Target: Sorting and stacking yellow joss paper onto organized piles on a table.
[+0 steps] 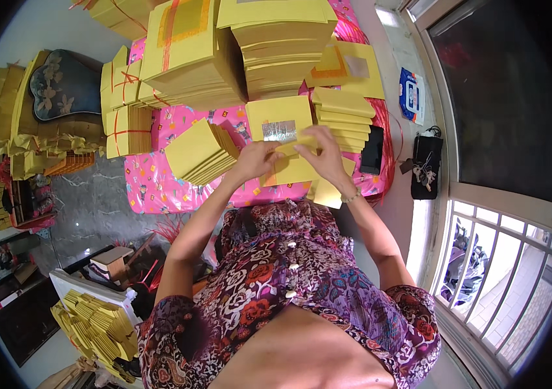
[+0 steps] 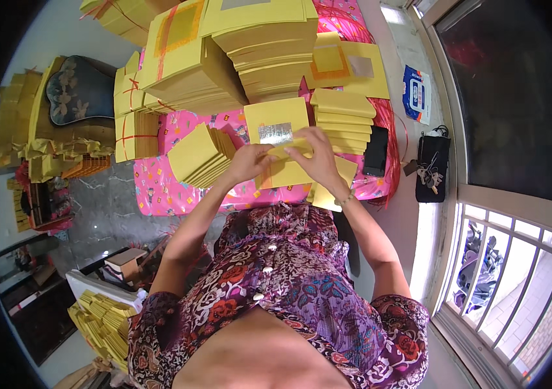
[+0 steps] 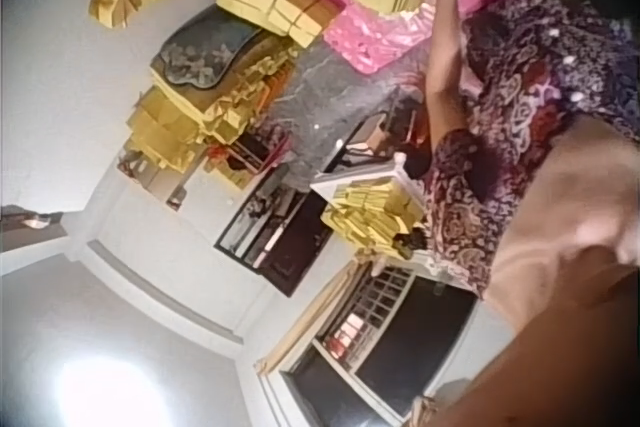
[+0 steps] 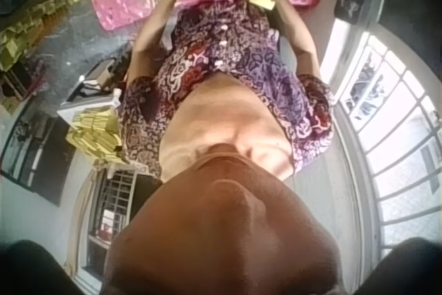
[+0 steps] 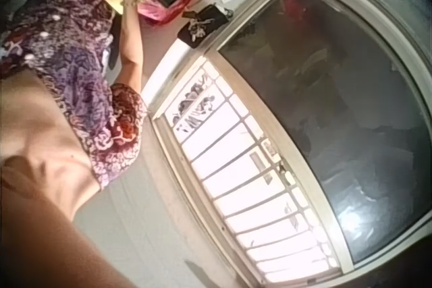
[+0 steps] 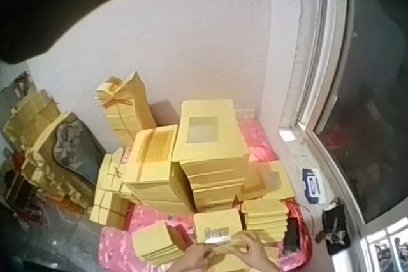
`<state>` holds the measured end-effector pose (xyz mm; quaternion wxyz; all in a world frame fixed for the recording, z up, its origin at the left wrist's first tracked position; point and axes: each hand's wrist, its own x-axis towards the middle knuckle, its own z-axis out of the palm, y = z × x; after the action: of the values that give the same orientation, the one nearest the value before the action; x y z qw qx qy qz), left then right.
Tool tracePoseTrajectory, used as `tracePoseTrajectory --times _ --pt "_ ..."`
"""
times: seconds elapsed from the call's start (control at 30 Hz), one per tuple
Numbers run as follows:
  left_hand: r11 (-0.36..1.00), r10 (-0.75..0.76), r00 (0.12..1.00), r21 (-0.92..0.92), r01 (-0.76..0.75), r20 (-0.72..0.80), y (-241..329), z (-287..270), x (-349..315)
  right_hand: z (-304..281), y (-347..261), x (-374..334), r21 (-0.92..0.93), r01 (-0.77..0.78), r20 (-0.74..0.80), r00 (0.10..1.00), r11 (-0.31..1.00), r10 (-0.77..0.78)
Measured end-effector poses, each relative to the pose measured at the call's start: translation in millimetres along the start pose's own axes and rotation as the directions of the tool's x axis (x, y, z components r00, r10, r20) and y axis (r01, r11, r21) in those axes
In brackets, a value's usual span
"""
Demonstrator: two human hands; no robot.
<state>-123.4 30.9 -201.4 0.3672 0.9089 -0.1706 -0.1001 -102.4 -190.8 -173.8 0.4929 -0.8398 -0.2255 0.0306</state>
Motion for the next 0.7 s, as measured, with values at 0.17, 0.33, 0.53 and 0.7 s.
tracePoseTrajectory --times 0.17,0.33,0.53,0.7 --pt "0.935 -0.19 0.969 -0.329 0.13 -0.157 20.7 -32.9 9.4 13.7 28.0 -2.1 0.441 -0.135 -0.446 0.825 0.887 0.347" --pt "0.679 -0.153 0.975 -0.734 -0.014 -0.16 35.8 -34.8 13.1 28.0 27.9 5.1 0.91 -0.335 0.216 0.886 0.245 0.41" --pt "0.434 -0.273 0.962 -0.895 0.104 -0.021 50.1 -19.4 -0.6 32.1 6.8 11.9 0.888 -0.305 0.16 0.906 0.343 0.392" --pt "0.844 -0.268 0.901 -0.534 0.05 -0.34 56.6 -12.6 -14.3 20.9 -13.9 8.1 0.809 -0.273 0.071 0.925 0.521 0.374"
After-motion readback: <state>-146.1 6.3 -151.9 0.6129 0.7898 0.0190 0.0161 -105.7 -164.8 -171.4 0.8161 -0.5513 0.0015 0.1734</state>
